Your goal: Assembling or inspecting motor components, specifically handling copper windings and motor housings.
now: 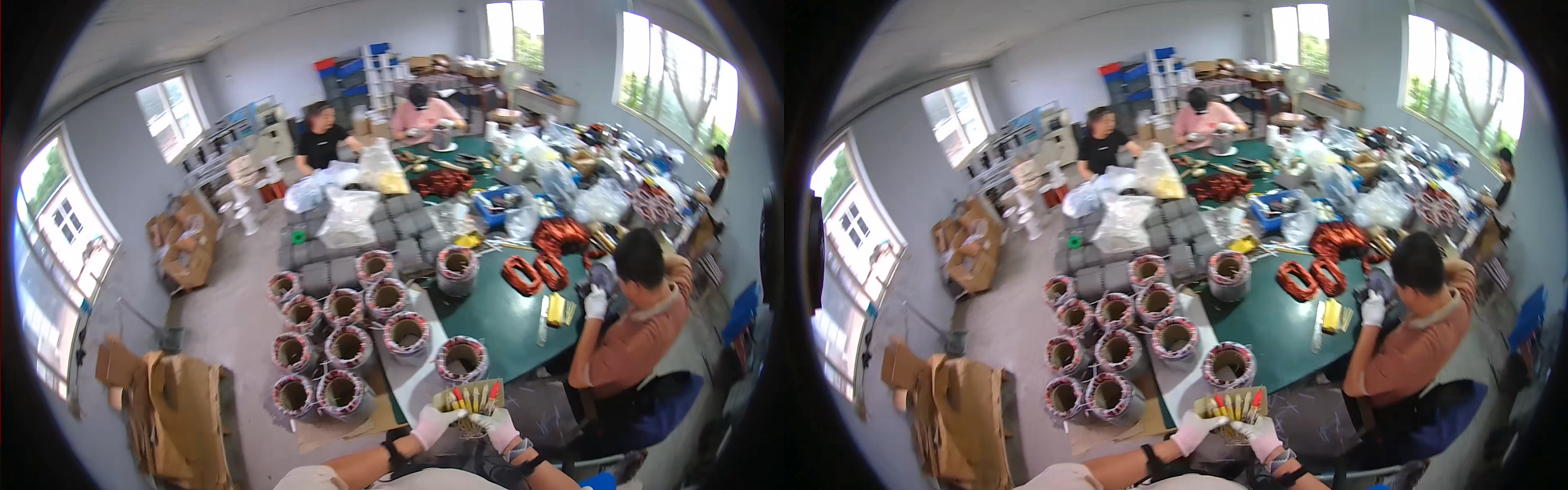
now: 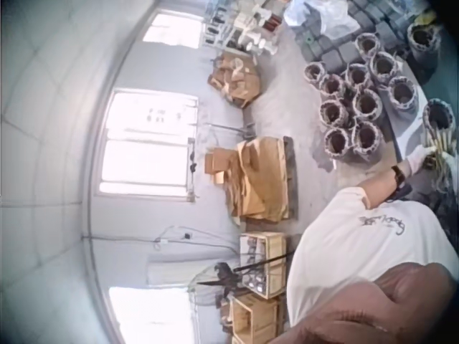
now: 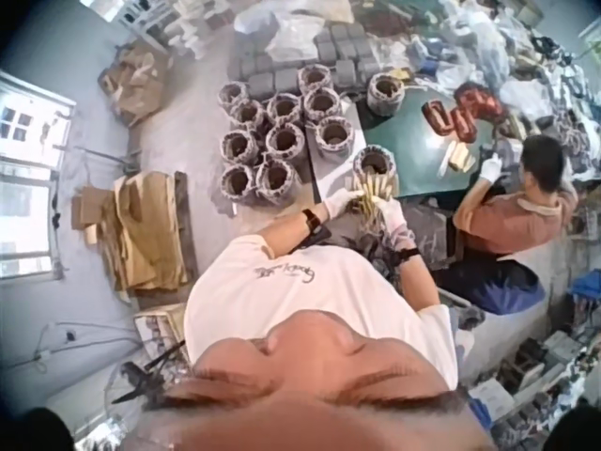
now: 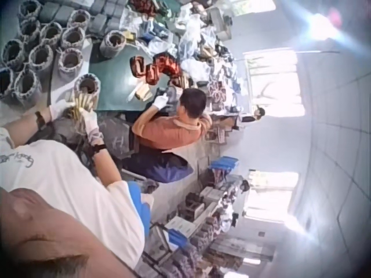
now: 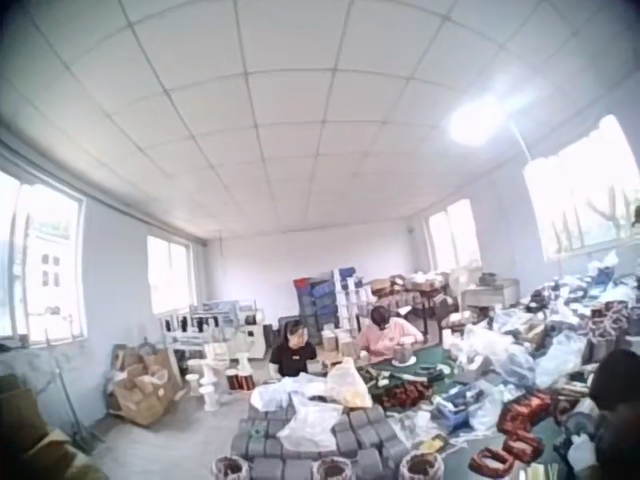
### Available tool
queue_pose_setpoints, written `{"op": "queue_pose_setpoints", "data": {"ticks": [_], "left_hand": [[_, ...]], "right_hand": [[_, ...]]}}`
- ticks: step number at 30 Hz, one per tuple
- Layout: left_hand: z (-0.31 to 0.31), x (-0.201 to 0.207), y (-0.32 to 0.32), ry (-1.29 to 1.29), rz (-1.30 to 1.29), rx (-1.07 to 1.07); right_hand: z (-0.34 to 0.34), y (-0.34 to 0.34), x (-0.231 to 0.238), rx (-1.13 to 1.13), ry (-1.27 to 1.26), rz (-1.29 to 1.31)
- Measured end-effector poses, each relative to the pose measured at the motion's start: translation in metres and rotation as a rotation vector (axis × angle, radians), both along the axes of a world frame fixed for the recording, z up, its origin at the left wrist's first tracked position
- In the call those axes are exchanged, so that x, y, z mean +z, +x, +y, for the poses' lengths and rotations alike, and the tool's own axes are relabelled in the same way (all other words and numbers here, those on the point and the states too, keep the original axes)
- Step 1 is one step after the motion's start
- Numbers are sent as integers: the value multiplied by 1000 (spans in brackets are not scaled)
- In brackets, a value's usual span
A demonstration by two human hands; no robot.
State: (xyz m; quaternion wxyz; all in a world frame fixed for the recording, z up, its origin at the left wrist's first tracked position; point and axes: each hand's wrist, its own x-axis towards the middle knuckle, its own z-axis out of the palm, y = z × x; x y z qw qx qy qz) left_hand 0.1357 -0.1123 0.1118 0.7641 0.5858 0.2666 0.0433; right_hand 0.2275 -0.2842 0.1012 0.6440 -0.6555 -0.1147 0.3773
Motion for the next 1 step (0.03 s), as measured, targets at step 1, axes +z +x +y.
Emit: {"op": "queue_pose_setpoints", "data": {"ticks": [1], "left_hand": [[-1,19,-5,60,-46,-70]], "right_hand": [[-8,-1,0,-27,-3,5]]}}
